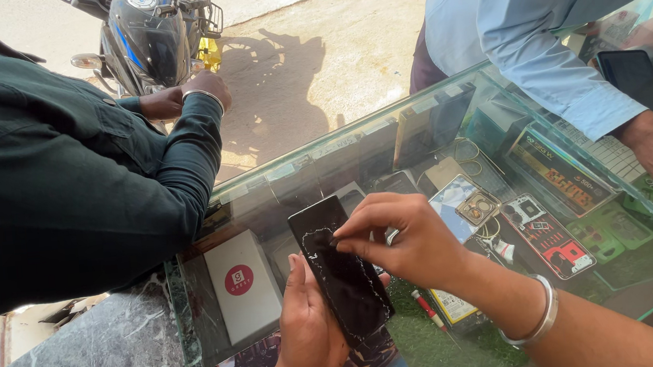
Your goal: The person holds a smartphone and uses a small tool to apply a screen protector, smoothing the surface and removing bubbles. They then hand a printed card to a customer and continue adjusting the protector on the phone.
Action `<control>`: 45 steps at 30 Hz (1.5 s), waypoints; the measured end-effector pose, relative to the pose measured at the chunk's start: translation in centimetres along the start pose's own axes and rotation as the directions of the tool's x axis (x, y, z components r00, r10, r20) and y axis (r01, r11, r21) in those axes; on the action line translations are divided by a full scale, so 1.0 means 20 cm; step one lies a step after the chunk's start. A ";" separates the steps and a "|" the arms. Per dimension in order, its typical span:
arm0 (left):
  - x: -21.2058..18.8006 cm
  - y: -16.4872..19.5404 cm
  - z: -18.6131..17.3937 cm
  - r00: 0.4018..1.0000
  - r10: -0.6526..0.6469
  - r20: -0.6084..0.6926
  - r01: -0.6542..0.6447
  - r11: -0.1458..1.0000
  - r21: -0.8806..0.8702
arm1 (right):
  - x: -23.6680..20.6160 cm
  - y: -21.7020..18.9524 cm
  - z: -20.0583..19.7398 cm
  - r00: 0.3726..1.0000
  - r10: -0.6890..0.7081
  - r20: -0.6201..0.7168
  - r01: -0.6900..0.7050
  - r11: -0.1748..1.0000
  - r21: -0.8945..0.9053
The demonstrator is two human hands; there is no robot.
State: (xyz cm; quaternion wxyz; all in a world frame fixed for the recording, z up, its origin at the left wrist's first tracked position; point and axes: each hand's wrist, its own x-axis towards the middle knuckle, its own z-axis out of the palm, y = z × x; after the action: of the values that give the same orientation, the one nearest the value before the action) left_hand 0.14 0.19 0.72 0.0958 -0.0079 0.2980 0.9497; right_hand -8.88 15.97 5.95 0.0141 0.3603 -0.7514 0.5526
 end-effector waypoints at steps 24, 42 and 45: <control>-0.01 0.01 0.02 0.992 -0.122 0.035 0.120 0.992 0.050 | -0.01 -0.03 0.03 0.995 0.024 -0.097 -0.037 0.991 -0.132; -0.01 0.04 0.03 0.992 -0.121 -0.020 0.122 0.987 0.107 | 0.03 0.05 -0.03 0.961 0.251 -0.113 -0.266 0.952 -0.149; -0.01 0.04 0.01 0.992 -0.118 0.041 0.114 0.990 0.087 | 0.02 0.04 -0.01 0.952 0.305 -0.018 -0.303 0.950 0.075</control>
State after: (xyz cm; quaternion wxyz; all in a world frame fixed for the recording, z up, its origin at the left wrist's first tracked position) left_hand 0.12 -0.40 1.44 0.1580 0.0005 0.3346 0.9290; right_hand -9.71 15.97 5.43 -0.0731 0.2326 -0.7775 0.5798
